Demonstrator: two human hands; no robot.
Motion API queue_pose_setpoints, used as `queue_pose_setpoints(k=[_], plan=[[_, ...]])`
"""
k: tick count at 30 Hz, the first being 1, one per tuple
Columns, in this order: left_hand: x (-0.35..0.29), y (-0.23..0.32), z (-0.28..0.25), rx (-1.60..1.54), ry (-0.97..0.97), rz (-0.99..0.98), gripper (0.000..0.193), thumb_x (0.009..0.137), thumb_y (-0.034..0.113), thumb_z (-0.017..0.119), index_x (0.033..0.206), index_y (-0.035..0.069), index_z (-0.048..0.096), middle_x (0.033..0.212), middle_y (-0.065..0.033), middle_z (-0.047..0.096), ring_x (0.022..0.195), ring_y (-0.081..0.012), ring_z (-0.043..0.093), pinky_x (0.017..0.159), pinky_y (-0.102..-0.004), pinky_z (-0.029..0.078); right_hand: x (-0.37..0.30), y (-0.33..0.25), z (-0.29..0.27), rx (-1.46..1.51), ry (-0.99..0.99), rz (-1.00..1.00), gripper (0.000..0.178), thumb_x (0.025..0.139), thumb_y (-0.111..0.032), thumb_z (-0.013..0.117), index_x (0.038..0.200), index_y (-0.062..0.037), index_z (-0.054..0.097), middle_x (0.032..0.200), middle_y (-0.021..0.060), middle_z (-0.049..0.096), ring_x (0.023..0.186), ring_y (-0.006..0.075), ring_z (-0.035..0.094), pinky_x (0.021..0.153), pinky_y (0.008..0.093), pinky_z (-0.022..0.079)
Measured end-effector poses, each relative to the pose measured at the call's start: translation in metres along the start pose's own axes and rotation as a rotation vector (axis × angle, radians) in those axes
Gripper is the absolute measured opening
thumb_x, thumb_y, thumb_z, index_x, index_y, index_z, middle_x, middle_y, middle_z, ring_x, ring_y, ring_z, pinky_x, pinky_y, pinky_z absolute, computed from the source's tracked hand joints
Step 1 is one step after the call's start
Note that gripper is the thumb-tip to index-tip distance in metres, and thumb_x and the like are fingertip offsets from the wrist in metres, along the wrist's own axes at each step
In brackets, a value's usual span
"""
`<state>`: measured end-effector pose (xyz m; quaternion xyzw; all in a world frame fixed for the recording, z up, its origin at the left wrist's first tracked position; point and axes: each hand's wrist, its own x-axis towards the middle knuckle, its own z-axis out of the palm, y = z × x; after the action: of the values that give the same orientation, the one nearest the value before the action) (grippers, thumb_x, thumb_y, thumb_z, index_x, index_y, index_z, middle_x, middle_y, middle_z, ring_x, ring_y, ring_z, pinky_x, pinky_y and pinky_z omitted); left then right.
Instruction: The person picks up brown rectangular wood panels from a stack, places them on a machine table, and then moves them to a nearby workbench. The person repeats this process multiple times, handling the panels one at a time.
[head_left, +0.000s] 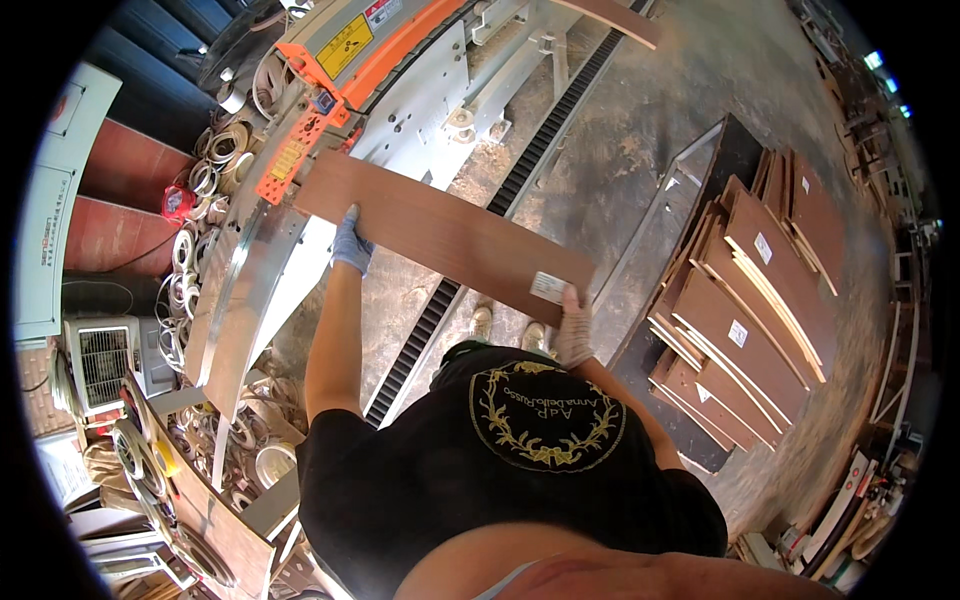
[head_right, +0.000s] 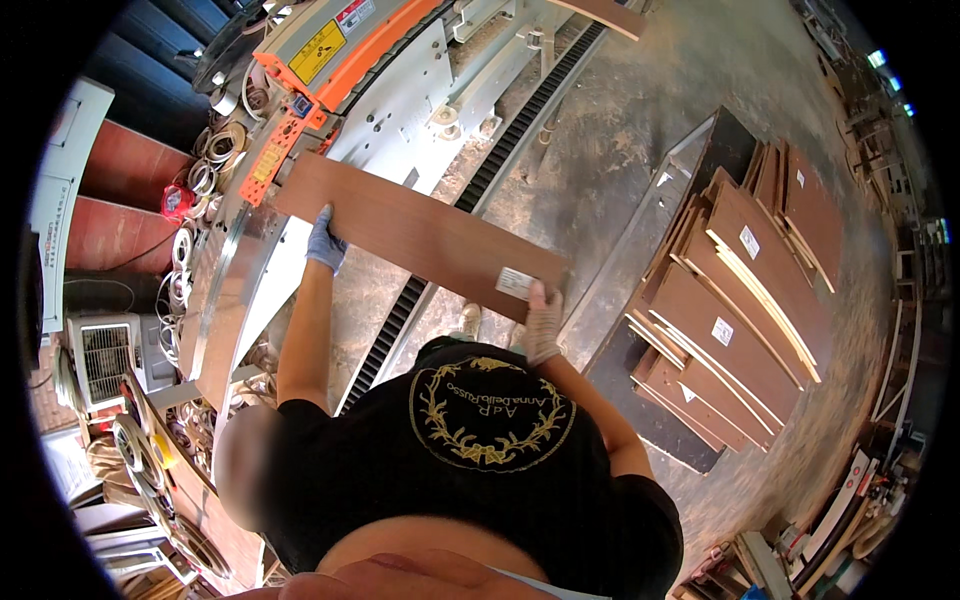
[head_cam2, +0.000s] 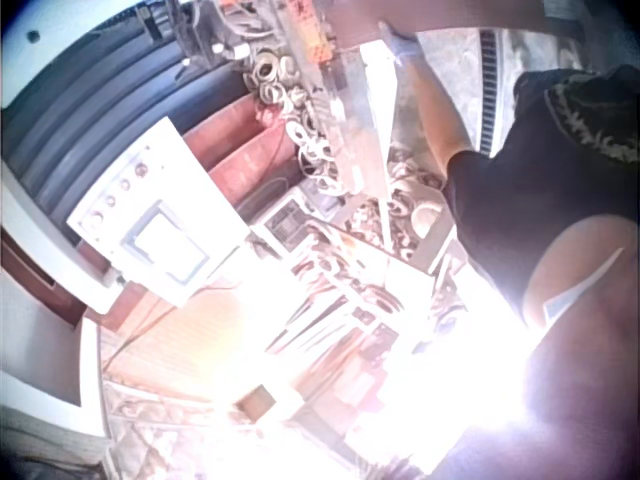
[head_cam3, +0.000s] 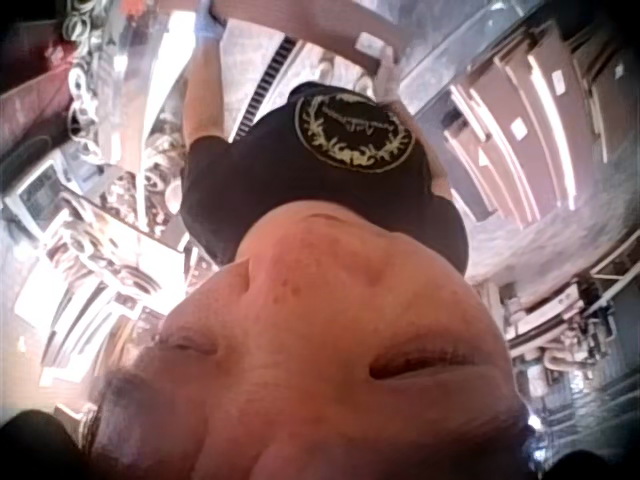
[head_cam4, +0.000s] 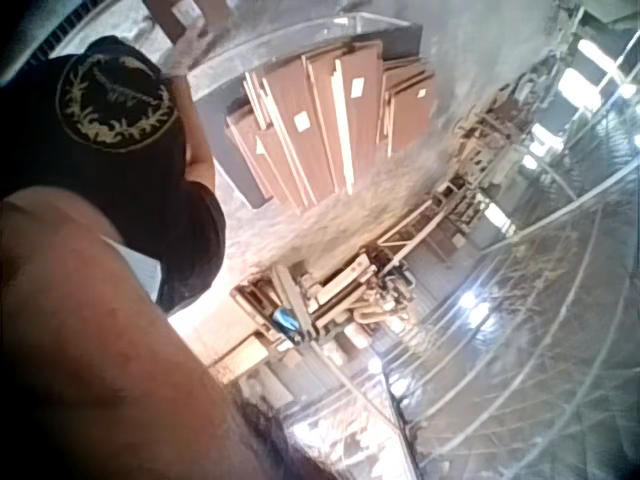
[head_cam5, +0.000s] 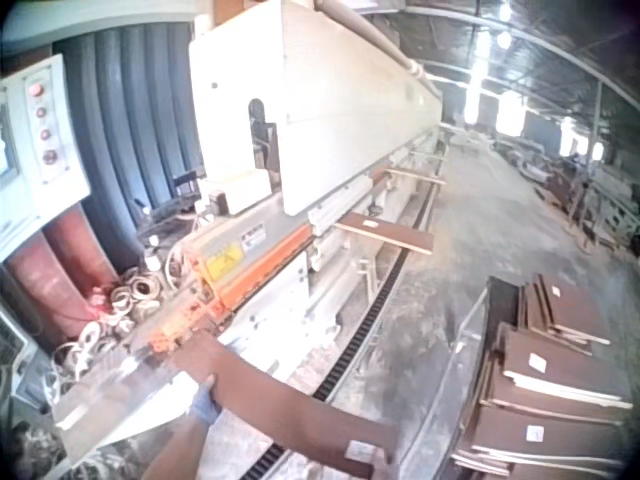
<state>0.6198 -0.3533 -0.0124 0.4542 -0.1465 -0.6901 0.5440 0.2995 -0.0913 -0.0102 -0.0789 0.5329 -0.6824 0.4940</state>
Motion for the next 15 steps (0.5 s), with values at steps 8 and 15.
queue_pose_setpoints(k=[8,15], plan=[[0.058,0.014,0.028,-0.09,0.155,0.092,0.043,0.086,0.027,0.056,0.122,0.006,0.045,0.117,-0.0112,0.055,0.101,-0.0268,0.056,0.086,-0.04,0.048,0.026,0.005,0.08,0.002,-0.171,0.171,0.041,0.084,-0.018,0.059,0.12,-0.0059,0.043,0.106,0.0049,0.056,0.096,0.0154,0.055,0.079,0.0283,0.048],[0.07,0.007,0.031,-0.108,0.211,0.142,0.044,0.087,0.028,0.054,0.123,0.005,0.044,0.117,-0.013,0.054,0.102,-0.0279,0.056,0.089,-0.0407,0.047,0.042,0.004,0.082,0.097,-0.128,0.314,0.043,0.084,-0.016,0.06,0.122,-0.0108,0.041,0.109,0.0045,0.053,0.095,0.0162,0.057,0.076,0.0313,0.052]])
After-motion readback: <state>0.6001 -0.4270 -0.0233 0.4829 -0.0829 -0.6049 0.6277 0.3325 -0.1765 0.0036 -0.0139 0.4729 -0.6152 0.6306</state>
